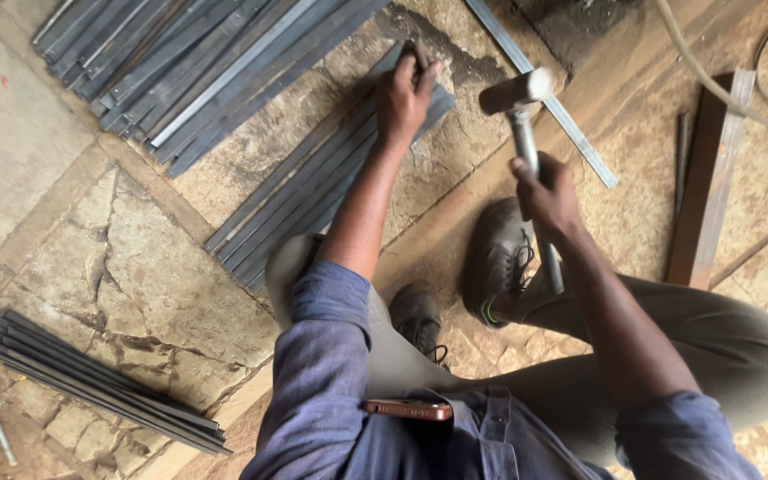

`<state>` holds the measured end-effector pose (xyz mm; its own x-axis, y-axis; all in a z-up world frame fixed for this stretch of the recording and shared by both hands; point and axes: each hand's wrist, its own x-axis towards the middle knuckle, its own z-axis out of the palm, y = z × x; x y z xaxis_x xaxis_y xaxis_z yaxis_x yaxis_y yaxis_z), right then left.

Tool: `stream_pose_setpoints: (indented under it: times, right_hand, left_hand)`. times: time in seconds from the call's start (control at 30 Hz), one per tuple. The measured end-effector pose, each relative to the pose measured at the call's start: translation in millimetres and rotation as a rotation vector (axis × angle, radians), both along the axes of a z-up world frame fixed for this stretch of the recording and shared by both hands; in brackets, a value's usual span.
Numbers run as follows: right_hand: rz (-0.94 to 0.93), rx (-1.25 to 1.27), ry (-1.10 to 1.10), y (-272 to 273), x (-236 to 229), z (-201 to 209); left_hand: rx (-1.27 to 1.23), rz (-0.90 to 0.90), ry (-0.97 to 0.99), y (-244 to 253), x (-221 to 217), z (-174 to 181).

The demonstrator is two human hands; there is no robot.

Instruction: The person sits on the floor and uses a hammer and a metal punch to mark or indent a stack of metal bars. They repeatedly align the punch on the bars and strike it with the hammer, occasionally adjusting the stack or picking up new bars from a pile nearby.

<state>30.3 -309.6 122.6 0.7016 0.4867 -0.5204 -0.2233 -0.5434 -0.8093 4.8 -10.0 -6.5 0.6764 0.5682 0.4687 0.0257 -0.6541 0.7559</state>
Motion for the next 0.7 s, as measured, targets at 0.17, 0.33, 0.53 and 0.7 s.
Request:
stream_pose_setpoints:
  times: [0.17, 0.33, 0.53, 0.7]
  right_hand:
    - [-0.282, 0.51, -0.026, -22, 28, 67]
    - [-0.023, 1.327, -0.556, -16, 79, 125]
    - [0.151, 0.095, -0.439, 32, 53, 97]
    - [0.217, -0.074, -0.401, 24, 21, 87]
  left_hand:
    - [0.044, 0.006, 0.161, -5, 2, 13]
    - [0.04, -0.035, 0.149, -15, -1, 33]
    - [0.143, -0.092, -0.028, -16, -5, 46]
    - [0.007, -0.044, 0.107, -13, -4, 48]
